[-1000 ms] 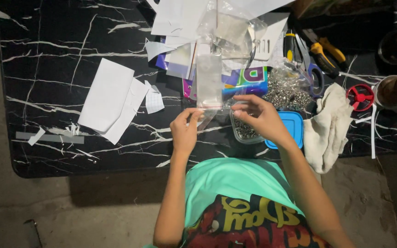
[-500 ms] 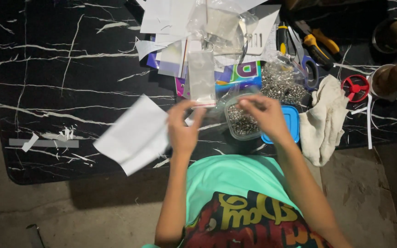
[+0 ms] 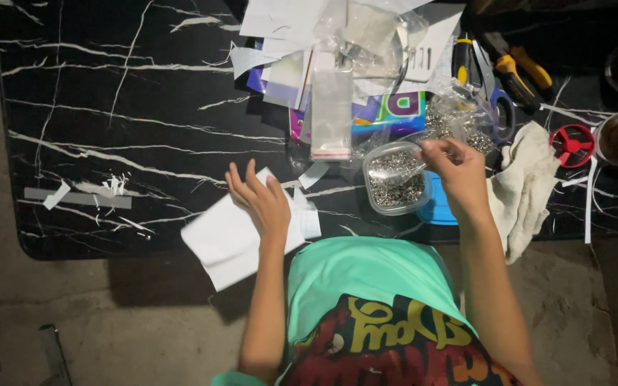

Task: The person picks up metal hardware pieces from a container and a pile, placing them into small clear plastic bags, and eventually wipes the work surface with a cloth.

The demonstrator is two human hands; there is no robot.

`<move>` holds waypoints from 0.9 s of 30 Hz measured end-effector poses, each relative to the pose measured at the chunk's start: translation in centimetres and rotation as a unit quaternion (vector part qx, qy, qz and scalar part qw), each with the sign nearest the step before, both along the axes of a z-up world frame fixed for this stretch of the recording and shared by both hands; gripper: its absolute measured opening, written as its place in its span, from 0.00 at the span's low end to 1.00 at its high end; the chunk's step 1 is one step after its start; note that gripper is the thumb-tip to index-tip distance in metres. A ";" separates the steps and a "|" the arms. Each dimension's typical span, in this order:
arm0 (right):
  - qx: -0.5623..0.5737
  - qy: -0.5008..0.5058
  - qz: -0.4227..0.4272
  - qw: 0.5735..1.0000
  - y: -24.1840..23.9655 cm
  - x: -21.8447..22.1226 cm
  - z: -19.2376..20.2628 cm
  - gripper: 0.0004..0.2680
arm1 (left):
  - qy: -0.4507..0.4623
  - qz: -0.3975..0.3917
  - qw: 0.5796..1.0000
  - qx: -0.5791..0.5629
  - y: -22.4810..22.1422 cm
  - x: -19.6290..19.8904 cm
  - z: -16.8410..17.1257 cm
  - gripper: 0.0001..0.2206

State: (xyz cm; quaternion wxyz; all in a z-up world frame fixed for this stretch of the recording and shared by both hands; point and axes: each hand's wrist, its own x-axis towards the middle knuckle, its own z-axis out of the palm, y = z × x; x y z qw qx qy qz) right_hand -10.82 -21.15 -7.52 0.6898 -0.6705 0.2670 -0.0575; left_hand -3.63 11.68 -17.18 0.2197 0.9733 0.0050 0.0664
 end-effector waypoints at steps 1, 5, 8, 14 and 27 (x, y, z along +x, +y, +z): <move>-0.001 0.005 0.005 1.000 0.1 0.1 0.1 0.09 | -0.045 -0.008 0.998 -0.036 -0.2 0.6 0.0 0.22; 0.001 0.000 0.021 1.000 0.0 0.2 0.1 0.09 | 0.032 -0.026 0.968 -0.248 0.4 2.2 -0.6 0.17; 0.001 -0.014 0.015 1.000 -0.5 0.2 -0.4 0.09 | -0.024 -0.119 0.976 -0.181 0.2 1.7 1.1 0.15; -0.123 0.034 0.031 0.991 -3.5 -0.9 -1.7 0.09 | 0.094 -0.014 0.995 -0.001 -0.2 -0.9 3.9 0.22; -0.286 0.083 0.057 0.953 -3.3 0.0 -2.1 0.15 | 0.076 -0.147 0.986 0.014 0.4 0.4 0.9 0.48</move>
